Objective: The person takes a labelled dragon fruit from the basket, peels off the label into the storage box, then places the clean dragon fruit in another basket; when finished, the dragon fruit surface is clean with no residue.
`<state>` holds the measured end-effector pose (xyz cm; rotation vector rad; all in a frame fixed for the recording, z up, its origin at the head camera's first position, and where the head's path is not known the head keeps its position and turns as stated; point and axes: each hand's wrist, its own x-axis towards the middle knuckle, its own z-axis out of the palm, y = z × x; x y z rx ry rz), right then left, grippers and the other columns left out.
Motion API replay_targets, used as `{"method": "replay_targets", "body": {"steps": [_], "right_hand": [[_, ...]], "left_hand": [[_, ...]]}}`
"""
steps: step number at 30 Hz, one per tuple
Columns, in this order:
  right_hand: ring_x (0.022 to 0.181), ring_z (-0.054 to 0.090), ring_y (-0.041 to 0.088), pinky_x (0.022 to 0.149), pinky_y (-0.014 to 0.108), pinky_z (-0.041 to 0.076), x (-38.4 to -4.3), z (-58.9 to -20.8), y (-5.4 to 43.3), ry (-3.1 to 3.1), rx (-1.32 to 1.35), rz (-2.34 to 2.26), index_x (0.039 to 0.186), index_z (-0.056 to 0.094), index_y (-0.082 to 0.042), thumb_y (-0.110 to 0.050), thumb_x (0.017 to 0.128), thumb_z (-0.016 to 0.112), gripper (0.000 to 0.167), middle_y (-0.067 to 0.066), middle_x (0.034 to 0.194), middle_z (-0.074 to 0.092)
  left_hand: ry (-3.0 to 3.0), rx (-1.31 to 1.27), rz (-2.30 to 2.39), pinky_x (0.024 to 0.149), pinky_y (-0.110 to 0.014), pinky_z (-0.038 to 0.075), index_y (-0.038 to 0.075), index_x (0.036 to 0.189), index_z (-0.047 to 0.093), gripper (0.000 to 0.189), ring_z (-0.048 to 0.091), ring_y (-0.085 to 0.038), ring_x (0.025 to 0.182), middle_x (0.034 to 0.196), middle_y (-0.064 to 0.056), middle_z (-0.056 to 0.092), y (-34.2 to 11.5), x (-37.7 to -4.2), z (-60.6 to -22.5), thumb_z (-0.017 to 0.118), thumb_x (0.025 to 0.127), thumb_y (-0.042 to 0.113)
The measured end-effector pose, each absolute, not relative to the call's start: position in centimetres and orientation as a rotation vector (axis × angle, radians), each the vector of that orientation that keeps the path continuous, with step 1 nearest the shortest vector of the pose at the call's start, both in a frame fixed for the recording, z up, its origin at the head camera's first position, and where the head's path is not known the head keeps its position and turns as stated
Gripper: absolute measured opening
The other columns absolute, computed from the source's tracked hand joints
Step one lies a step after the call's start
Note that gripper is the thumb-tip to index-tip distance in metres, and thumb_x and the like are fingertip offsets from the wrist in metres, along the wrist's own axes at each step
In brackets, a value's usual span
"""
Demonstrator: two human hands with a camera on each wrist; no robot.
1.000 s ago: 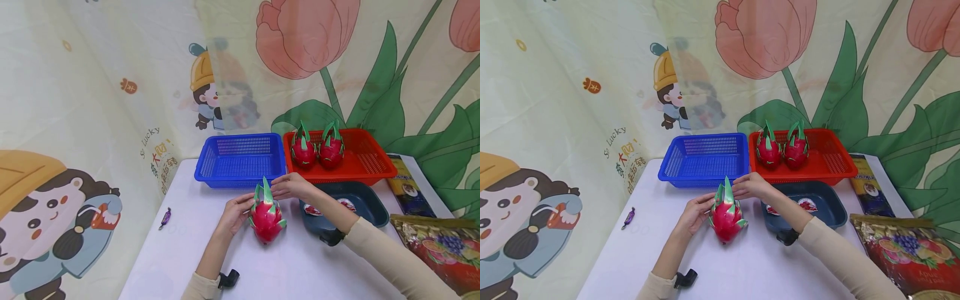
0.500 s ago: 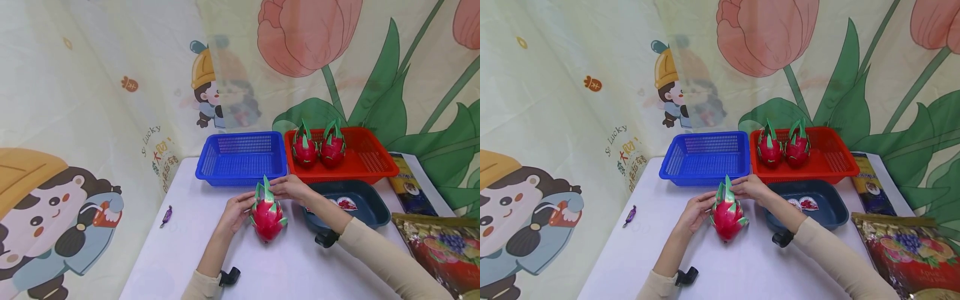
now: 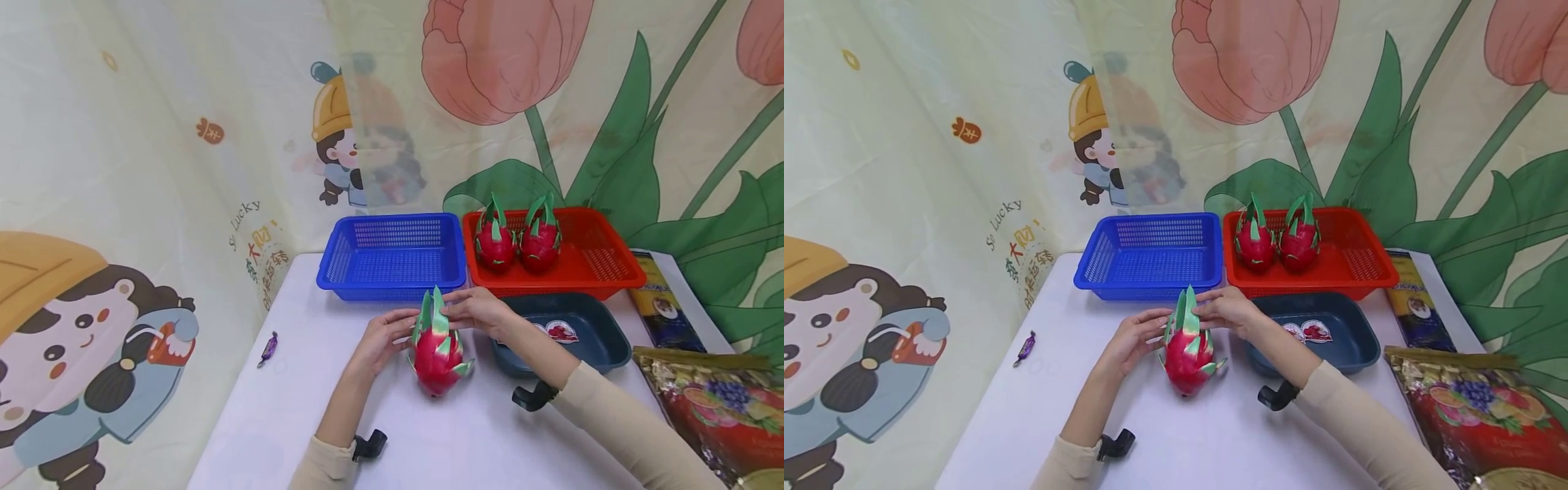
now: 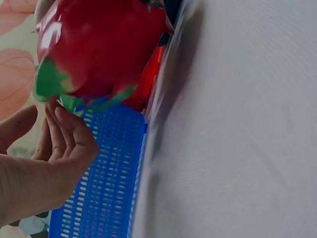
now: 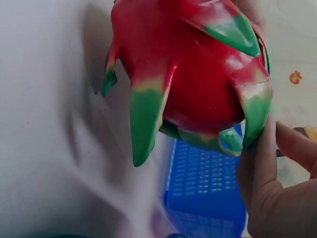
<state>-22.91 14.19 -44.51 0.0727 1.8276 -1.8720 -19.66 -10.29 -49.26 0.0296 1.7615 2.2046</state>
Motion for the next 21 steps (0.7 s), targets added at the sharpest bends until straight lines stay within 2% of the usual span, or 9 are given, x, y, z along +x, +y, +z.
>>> {"method": "replay_targets", "body": {"steps": [5,10,17,21], "right_hand": [[0.093,0.078,0.026,0.083,0.039,0.064,-21.8,-43.3,14.9,1.850,0.009,-1.868,0.143,0.058,0.006,-0.007,0.098,0.072,0.049,0.013,0.105,0.078],[0.093,0.078,0.024,0.082,0.037,0.064,-21.1,-41.6,16.1,1.870,-0.064,-1.884,0.145,0.054,0.007,-0.008,0.098,0.071,0.052,0.010,0.105,0.078],[0.091,0.077,0.018,0.085,0.034,0.063,-21.3,-39.4,18.8,1.870,-0.130,-1.952,0.150,0.046,0.008,-0.010,0.101,0.067,0.056,0.002,0.102,0.079],[0.089,0.077,0.016,0.085,0.032,0.063,-21.6,-38.2,20.5,1.875,-0.124,-2.016,0.152,0.043,0.009,-0.009,0.103,0.064,0.056,-0.002,0.101,0.078]], "left_hand": [[1.739,-0.001,2.217,0.086,-0.033,0.060,-0.003,0.129,0.068,0.032,0.071,-0.020,0.098,0.109,-0.005,0.076,-10.5,-19.7,-48.7,0.067,0.100,0.012],[1.730,-0.004,2.228,0.093,-0.039,0.060,-0.001,0.129,0.068,0.031,0.070,-0.022,0.102,0.116,-0.012,0.074,-10.5,-19.9,-48.0,0.066,0.101,0.013],[1.558,-0.037,2.383,0.087,-0.032,0.060,-0.011,0.135,0.059,0.037,0.070,-0.020,0.095,0.106,-0.008,0.074,-9.3,-20.8,-47.2,0.062,0.102,0.005],[1.451,-0.098,2.443,0.093,-0.041,0.062,-0.010,0.133,0.060,0.034,0.071,-0.025,0.102,0.111,-0.012,0.073,-8.4,-21.1,-47.0,0.061,0.102,0.004]]}}
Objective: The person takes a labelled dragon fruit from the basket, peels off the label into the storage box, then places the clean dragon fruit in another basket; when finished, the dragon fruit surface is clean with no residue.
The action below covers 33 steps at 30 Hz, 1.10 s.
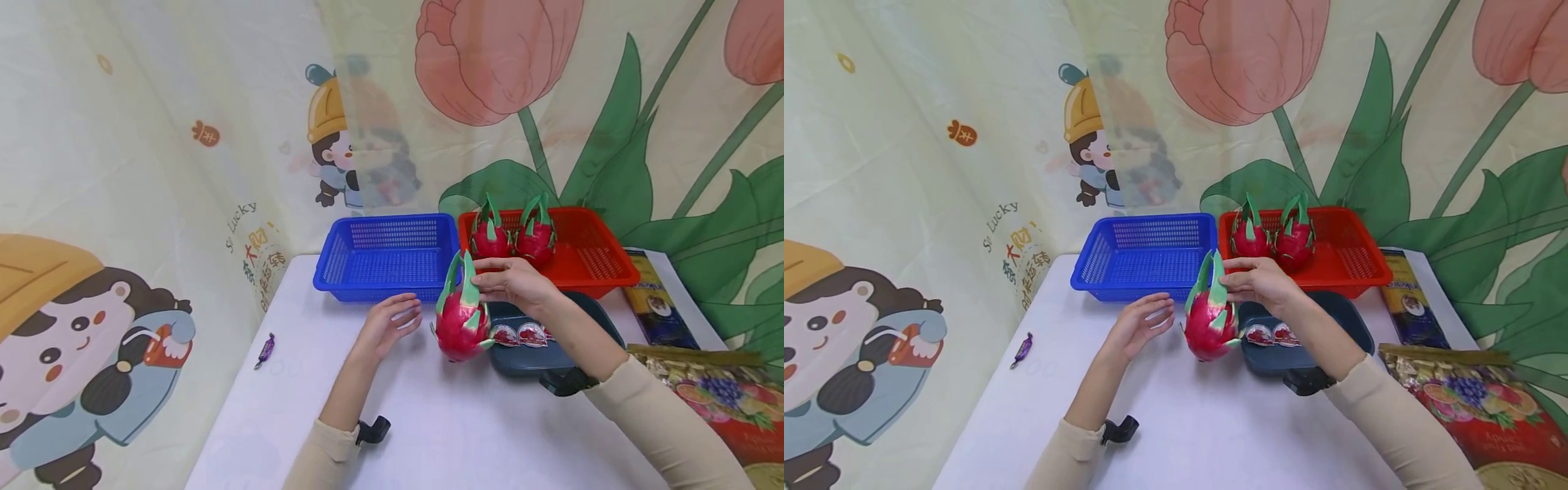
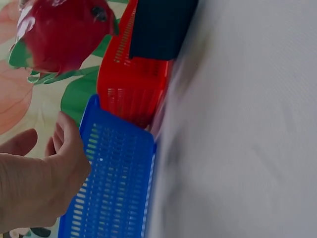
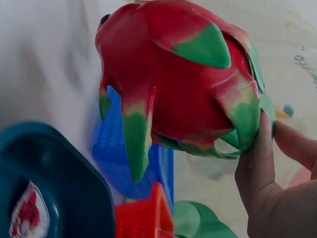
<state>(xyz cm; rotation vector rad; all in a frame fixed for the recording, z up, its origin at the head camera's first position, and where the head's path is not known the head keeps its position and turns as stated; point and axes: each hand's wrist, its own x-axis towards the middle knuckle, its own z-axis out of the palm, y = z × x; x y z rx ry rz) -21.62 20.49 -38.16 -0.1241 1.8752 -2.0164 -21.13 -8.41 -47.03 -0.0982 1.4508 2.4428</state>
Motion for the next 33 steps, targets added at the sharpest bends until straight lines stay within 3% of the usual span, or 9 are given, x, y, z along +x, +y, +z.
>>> {"method": "replay_targets", "body": {"steps": [6,10,14,19,23,27,33], "right_hand": [[0.089,0.078,0.015,0.082,0.030,0.063,-22.2,-36.0,23.2,1.875,-0.093,-2.118,0.150,0.044,0.008,-0.009,0.105,0.062,0.052,-0.003,0.100,0.079],[0.090,0.078,0.016,0.082,0.030,0.063,-22.5,-34.7,25.2,1.819,-0.047,-2.223,0.132,0.064,-0.005,-0.009,0.104,0.064,0.029,-0.001,0.100,0.080],[0.090,0.078,0.015,0.081,0.029,0.063,-22.9,-33.8,27.0,1.760,0.003,-2.318,0.121,0.069,-0.014,-0.009,0.103,0.065,0.019,-0.002,0.100,0.080],[0.090,0.078,0.014,0.081,0.028,0.063,-23.4,-33.1,29.0,1.720,0.080,-2.419,0.143,0.060,-0.010,-0.009,0.102,0.067,0.041,-0.004,0.101,0.079],[0.091,0.077,0.012,0.083,0.027,0.062,-23.9,-32.8,30.3,1.725,0.141,-2.473,0.160,0.041,-0.008,-0.013,0.100,0.069,0.066,-0.006,0.102,0.078],[0.091,0.077,0.013,0.086,0.026,0.061,-24.3,-32.7,31.5,1.672,0.239,-2.551,0.160,0.041,-0.012,-0.015,0.096,0.074,0.072,-0.006,0.101,0.078],[0.089,0.077,0.017,0.083,0.029,0.063,-24.8,-32.9,33.4,1.512,0.363,-2.672,0.156,0.045,-0.014,-0.008,0.094,0.076,0.070,-0.002,0.098,0.079]], "left_hand": [[1.368,-0.132,2.453,0.106,-0.053,0.053,-0.009,0.136,0.059,0.036,0.066,-0.035,0.121,0.122,-0.017,0.071,-6.8,-21.7,-46.7,0.062,0.102,0.004],[1.280,-0.184,2.481,0.108,-0.055,0.050,-0.010,0.134,0.056,0.034,0.068,-0.034,0.114,0.114,-0.016,0.072,-5.6,-22.1,-46.5,0.061,0.101,-0.001],[1.184,-0.227,2.518,0.109,-0.054,0.050,-0.013,0.137,0.048,0.039,0.069,-0.032,0.104,0.107,-0.017,0.072,-4.6,-22.4,-46.4,0.059,0.100,-0.007],[1.125,-0.258,2.534,0.109,-0.055,0.050,-0.009,0.129,0.050,0.032,0.069,-0.033,0.105,0.114,-0.022,0.071,-3.1,-22.6,-46.4,0.059,0.099,-0.007],[1.128,-0.288,2.522,0.109,-0.056,0.050,-0.011,0.126,0.055,0.026,0.069,-0.033,0.105,0.132,-0.030,0.063,-1.8,-22.8,-46.6,0.058,0.100,-0.007],[1.117,-0.323,2.497,0.109,-0.054,0.050,-0.015,0.133,0.058,0.035,0.068,-0.032,0.107,0.144,-0.031,0.056,-0.3,-23.1,-46.8,0.060,0.100,-0.006],[1.094,-0.356,2.485,0.107,-0.053,0.052,-0.011,0.134,0.061,0.037,0.067,-0.036,0.115,0.129,-0.026,0.065,1.9,-23.6,-47.1,0.063,0.097,-0.006]]}}
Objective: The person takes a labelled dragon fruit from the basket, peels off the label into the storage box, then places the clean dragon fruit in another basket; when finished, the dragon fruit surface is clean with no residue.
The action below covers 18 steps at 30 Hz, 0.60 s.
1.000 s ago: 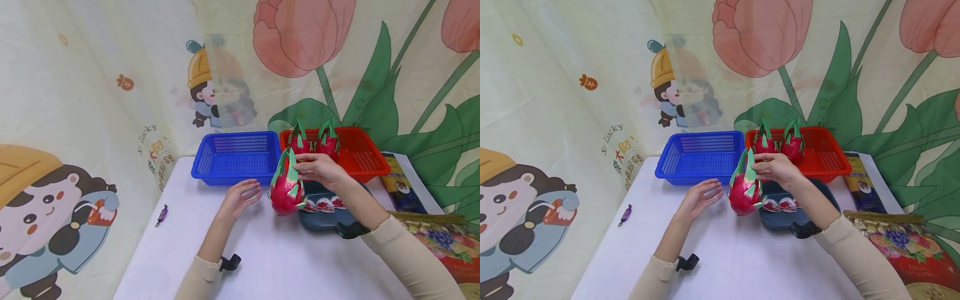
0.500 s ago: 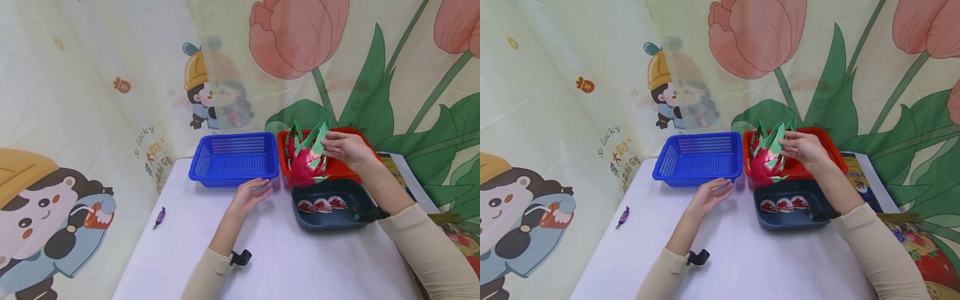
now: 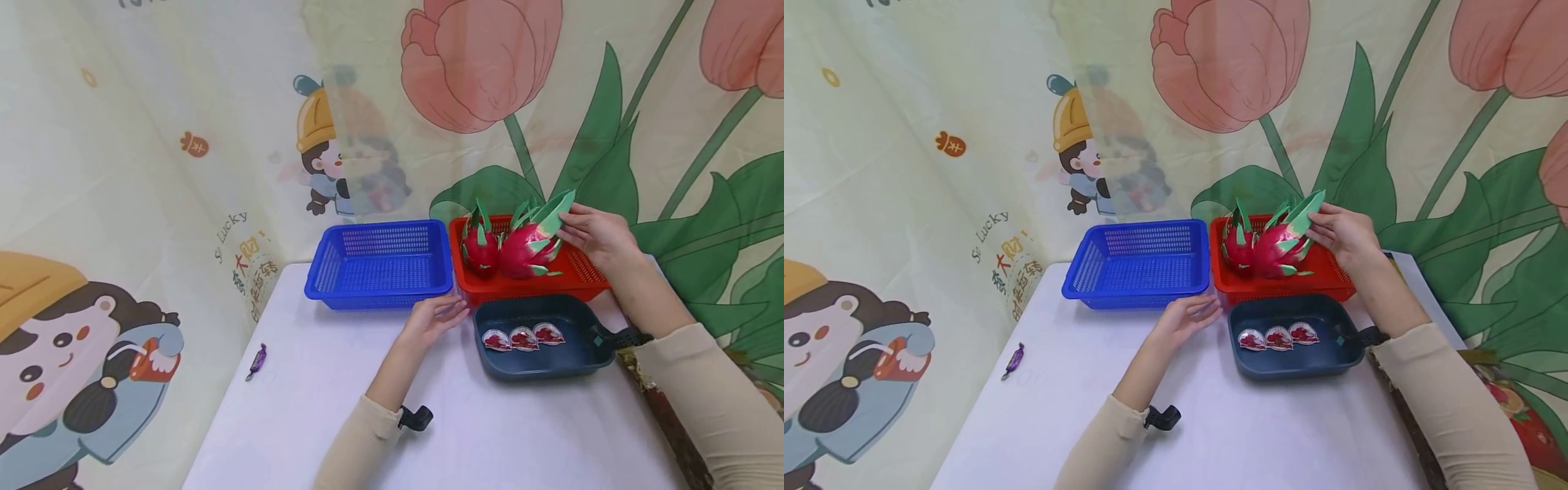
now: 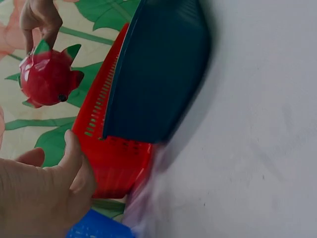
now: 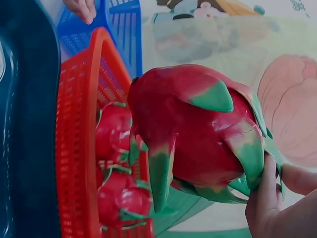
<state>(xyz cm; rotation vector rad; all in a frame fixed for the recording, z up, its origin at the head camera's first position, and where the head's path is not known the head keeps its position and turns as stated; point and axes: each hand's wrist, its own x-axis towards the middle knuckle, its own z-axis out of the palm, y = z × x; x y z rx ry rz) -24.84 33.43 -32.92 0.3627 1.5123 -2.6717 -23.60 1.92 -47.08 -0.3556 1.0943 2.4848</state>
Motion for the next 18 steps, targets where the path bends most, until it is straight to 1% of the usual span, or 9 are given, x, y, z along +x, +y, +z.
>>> {"method": "replay_targets", "body": {"steps": [4,7,13,18], "right_hand": [[0.088,0.077,0.016,0.083,0.030,0.063,-25.4,-33.5,34.5,1.508,0.422,-2.687,0.159,0.038,-0.015,-0.009,0.093,0.077,0.077,-0.002,0.095,0.078],[0.088,0.075,0.013,0.082,0.028,0.063,-25.9,-34.0,35.1,1.552,0.463,-2.679,0.161,0.035,-0.014,-0.010,0.093,0.077,0.080,-0.003,0.092,0.077],[0.086,0.073,0.011,0.083,0.026,0.062,-26.8,-35.1,36.6,1.593,0.501,-2.669,0.164,0.026,-0.014,-0.006,0.095,0.073,0.084,-0.003,0.090,0.075],[0.083,0.075,0.012,0.081,0.027,0.063,-27.6,-36.0,37.9,1.532,0.613,-2.689,0.163,0.026,-0.016,-0.001,0.097,0.070,0.081,-0.003,0.086,0.075]], "left_hand": [[1.057,-0.382,2.501,0.107,-0.054,0.051,-0.008,0.125,0.066,0.028,0.066,-0.037,0.118,0.110,-0.018,0.068,3.0,-24.1,-47.7,0.063,0.097,-0.009],[1.041,-0.383,2.518,0.108,-0.055,0.049,-0.007,0.121,0.066,0.024,0.066,-0.037,0.114,0.102,-0.014,0.067,3.7,-24.5,-48.1,0.061,0.098,-0.009],[1.020,-0.401,2.546,0.110,-0.057,0.047,-0.004,0.120,0.065,0.022,0.067,-0.035,0.106,0.100,-0.012,0.068,4.6,-25.2,-48.6,0.062,0.099,-0.006],[0.994,-0.396,2.550,0.111,-0.057,0.047,0.001,0.113,0.061,0.015,0.068,-0.036,0.108,0.096,-0.011,0.066,5.2,-25.7,-48.9,0.060,0.100,-0.007]]}}
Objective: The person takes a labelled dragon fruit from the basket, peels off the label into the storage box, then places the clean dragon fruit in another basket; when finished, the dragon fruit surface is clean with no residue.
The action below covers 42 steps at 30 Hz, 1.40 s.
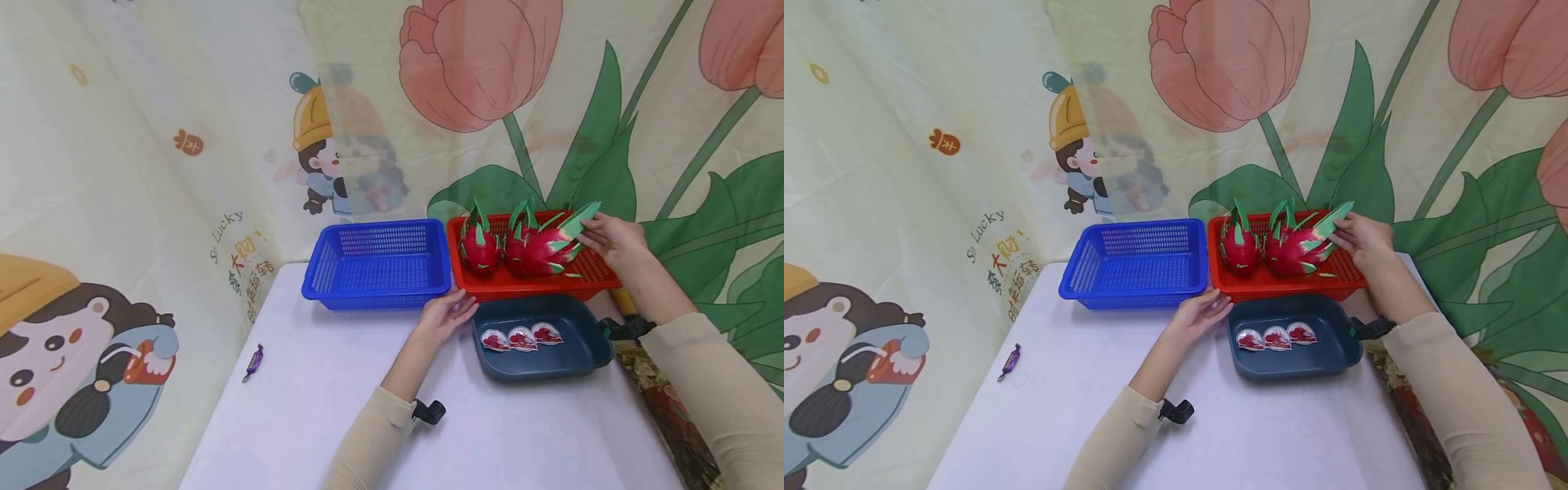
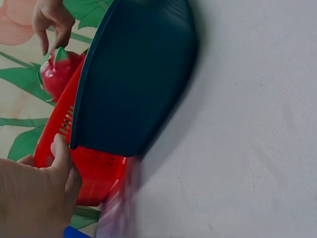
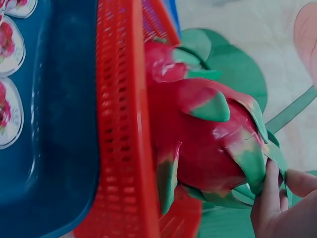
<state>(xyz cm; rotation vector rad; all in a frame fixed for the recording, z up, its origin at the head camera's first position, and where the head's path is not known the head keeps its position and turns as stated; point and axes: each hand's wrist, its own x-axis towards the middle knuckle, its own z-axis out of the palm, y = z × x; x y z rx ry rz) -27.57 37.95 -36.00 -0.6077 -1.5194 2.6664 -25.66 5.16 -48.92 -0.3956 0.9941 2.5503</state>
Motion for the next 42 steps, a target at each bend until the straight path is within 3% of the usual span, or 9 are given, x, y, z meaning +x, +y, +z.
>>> {"method": "replay_targets", "body": {"steps": [9,17,20,27,29,32,36,38,42], "right_hand": [[0.077,0.077,0.013,0.075,0.030,0.064,-28.5,-37.8,39.5,-1.481,-0.773,2.642,0.165,0.024,-0.017,0.001,0.099,0.065,0.080,-0.003,0.077,0.070],[0.072,0.077,0.015,0.071,0.032,0.065,-29.0,-39.2,40.8,-1.445,-0.897,2.621,0.162,0.029,-0.021,0.000,0.100,0.065,0.075,0.000,0.073,0.071],[0.071,0.076,0.013,0.070,0.031,0.065,-28.9,-39.7,41.2,-1.467,-0.955,2.584,0.165,0.021,-0.022,-0.002,0.101,0.063,0.079,-0.004,0.078,0.069],[0.065,0.075,0.012,0.067,0.031,0.065,-29.1,-41.4,41.9,-1.464,-0.980,2.516,0.166,0.020,-0.014,0.003,0.100,0.062,0.080,-0.006,0.068,0.065],[0.065,0.075,0.011,0.068,0.030,0.065,-29.2,-41.6,41.9,-1.462,-0.958,2.498,0.166,0.021,-0.012,0.005,0.098,0.064,0.081,-0.006,0.077,0.068],[0.066,0.074,0.009,0.072,0.028,0.064,-29.3,-41.6,41.7,-1.515,-0.902,2.479,0.166,0.014,-0.008,0.006,0.098,0.063,0.085,-0.001,0.116,0.070],[0.068,0.075,0.007,0.075,0.026,0.063,-29.5,-41.5,41.3,-1.611,-0.890,2.420,0.166,0.014,-0.005,0.004,0.099,0.063,0.083,0.000,0.150,0.052],[0.069,0.075,0.006,0.079,0.025,0.062,-29.6,-41.5,41.1,-1.659,-0.904,2.369,0.164,0.024,-0.004,0.001,0.100,0.063,0.076,0.000,0.138,0.062],[0.070,0.073,0.001,0.086,0.020,0.059,-29.4,-41.7,40.9,-1.816,-0.870,2.221,0.153,0.049,-0.007,-0.005,0.102,0.062,0.053,-0.011,0.085,0.066]], "left_hand": [[0.936,-0.378,2.573,0.113,-0.059,0.044,0.002,0.105,0.056,0.015,0.053,-0.050,0.136,0.095,-0.012,0.064,5.6,-25.8,-49.0,0.054,0.101,-0.012],[0.960,-0.386,2.576,0.112,-0.062,0.043,0.003,0.097,0.055,0.017,0.052,-0.052,0.135,0.088,-0.010,0.063,6.4,-25.6,-48.9,0.052,0.101,-0.013],[0.957,-0.396,2.569,0.111,-0.063,0.043,0.003,0.096,0.055,0.017,0.053,-0.052,0.134,0.088,-0.010,0.063,6.6,-25.5,-48.8,0.053,0.101,-0.013],[0.966,-0.412,2.561,0.109,-0.062,0.045,0.003,0.096,0.056,0.017,0.055,-0.051,0.132,0.088,-0.010,0.063,6.7,-25.3,-48.8,0.054,0.100,-0.013],[0.963,-0.414,2.562,0.109,-0.062,0.045,0.003,0.096,0.056,0.017,0.055,-0.051,0.132,0.089,-0.010,0.064,6.6,-25.4,-48.8,0.054,0.100,-0.013],[0.963,-0.405,2.565,0.109,-0.062,0.046,0.002,0.097,0.058,0.015,0.056,-0.051,0.132,0.089,-0.011,0.064,6.4,-25.6,-48.7,0.055,0.100,-0.012],[0.966,-0.368,2.555,0.109,-0.061,0.046,-0.001,0.108,0.062,0.013,0.057,-0.049,0.131,0.094,-0.013,0.066,5.9,-25.8,-49.0,0.056,0.101,-0.010],[0.966,-0.353,2.535,0.109,-0.060,0.046,-0.003,0.116,0.064,0.018,0.059,-0.047,0.130,0.098,-0.014,0.068,5.5,-25.8,-49.2,0.056,0.101,-0.009],[1.016,-0.285,2.480,0.109,-0.059,0.047,-0.010,0.129,0.062,0.028,0.062,-0.045,0.128,0.112,-0.020,0.070,4.3,-25.6,-49.2,0.058,0.101,-0.006]]}}
